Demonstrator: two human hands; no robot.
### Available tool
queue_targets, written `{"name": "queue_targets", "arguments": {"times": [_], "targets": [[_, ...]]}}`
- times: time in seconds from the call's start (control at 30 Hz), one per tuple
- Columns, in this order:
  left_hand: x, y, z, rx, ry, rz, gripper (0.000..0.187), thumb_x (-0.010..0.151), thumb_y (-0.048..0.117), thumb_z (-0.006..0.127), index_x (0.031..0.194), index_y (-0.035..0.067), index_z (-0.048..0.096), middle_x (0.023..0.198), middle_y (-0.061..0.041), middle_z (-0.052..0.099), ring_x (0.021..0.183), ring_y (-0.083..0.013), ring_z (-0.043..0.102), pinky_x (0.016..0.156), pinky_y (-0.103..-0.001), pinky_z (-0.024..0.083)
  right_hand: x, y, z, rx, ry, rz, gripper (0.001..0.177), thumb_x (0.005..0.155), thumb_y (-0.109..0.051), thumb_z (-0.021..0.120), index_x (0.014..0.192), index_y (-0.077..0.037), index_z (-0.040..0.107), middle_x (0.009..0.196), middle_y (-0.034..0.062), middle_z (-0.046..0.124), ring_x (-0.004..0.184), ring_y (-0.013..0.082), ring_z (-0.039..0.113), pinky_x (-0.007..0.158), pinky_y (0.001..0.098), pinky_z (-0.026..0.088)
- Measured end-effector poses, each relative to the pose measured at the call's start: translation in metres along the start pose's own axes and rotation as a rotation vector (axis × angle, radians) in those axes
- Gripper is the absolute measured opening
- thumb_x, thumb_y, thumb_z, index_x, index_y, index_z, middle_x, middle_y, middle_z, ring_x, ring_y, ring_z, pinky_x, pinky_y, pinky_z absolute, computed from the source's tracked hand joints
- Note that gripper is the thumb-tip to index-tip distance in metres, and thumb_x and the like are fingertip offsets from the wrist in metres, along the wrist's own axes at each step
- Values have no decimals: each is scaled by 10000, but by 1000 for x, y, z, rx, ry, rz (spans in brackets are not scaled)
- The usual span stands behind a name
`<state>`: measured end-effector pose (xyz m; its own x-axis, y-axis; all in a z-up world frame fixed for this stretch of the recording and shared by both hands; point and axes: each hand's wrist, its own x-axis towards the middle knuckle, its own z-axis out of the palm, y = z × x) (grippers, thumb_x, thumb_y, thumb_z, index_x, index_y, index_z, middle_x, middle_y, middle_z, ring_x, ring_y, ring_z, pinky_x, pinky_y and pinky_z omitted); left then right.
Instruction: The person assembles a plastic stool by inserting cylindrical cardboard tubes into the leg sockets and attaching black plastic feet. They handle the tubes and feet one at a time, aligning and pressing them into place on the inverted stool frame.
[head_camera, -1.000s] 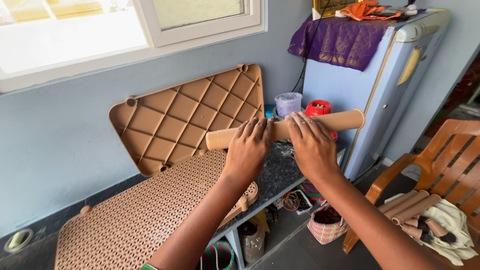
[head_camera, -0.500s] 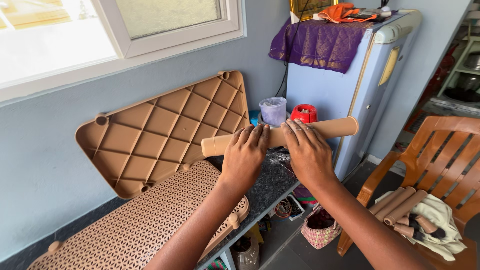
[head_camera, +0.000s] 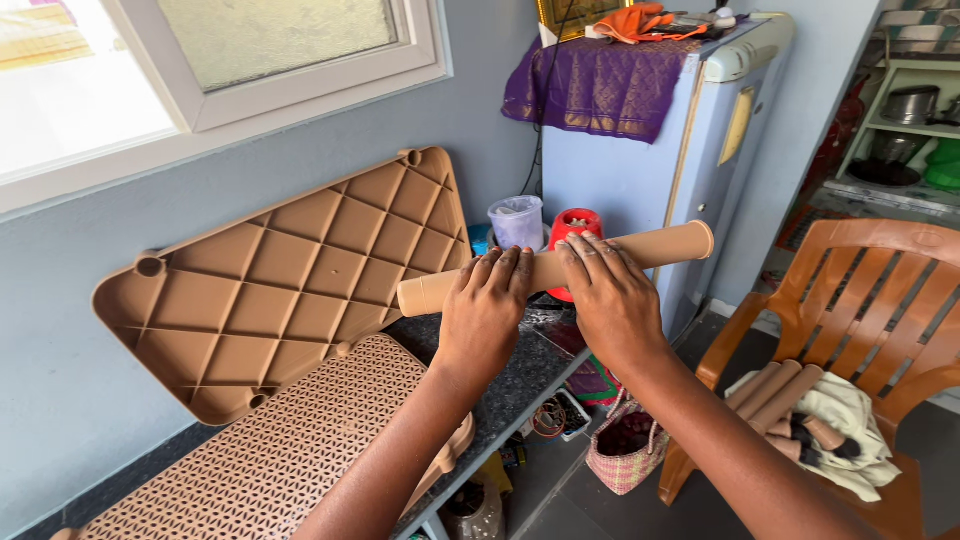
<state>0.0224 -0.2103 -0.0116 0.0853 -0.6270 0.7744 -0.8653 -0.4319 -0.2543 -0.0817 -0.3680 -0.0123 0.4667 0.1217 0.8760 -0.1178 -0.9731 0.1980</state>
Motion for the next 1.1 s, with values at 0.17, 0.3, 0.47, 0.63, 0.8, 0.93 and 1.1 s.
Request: {"name": "queue_targets", "arguments": {"times": [0.17,0.3,0.47,0.63,0.8,0.93,1.1], "targets": [[14,24,10,-13,25,-9,600,802,35,609,1393,-47,552,1355,-183,633,1258,-338,596,1094,-448,441,-7,28,-9,-20,2,-21,426,833,21,627,1258,13,655,1300,158,685,1247,304,641,1087,439,498],[31,48,20,14,54,-20,555,840,45,597,1387,-38,565,1362,-176,634,1261,-336,602,1097,-451,449,-15,57,-16,-8,-7,-26,426,834,15,626,1258,12,659,1307,155,686,1244,301,640,1082,437,496],[47,86,29,23,45,-26,554,834,55,591,1378,-49,565,1353,-194,634,1256,-336,604,1084,-447,455,-30,92,-31,-27,0,-59,424,849,3,622,1272,14,651,1308,159,682,1258,297,640,1096,430,492],[62,123,35,49,34,-26,577,830,59,591,1393,-63,558,1343,-196,638,1240,-332,610,1085,-432,460,-47,125,-48,-3,4,-62,395,876,-14,624,1269,16,649,1308,163,683,1257,309,639,1088,429,495],[72,155,39,58,41,-34,564,846,78,592,1393,-54,560,1341,-192,640,1234,-329,615,1096,-432,458,-63,149,-63,24,8,-63,377,892,-27,628,1266,18,649,1302,167,683,1251,313,639,1082,427,498],[81,173,42,37,33,-37,570,829,79,588,1383,-53,564,1337,-182,646,1225,-328,616,1078,-437,460,-72,166,-71,-5,14,-65,379,887,-30,627,1263,14,650,1301,161,685,1251,307,642,1085,430,500],[93,189,55,24,38,-29,543,857,82,584,1384,-43,571,1333,-183,645,1235,-331,613,1066,-448,460,-83,187,-74,-19,-13,-41,387,881,-18,618,1265,11,652,1302,160,688,1256,303,645,1090,425,504]]}}
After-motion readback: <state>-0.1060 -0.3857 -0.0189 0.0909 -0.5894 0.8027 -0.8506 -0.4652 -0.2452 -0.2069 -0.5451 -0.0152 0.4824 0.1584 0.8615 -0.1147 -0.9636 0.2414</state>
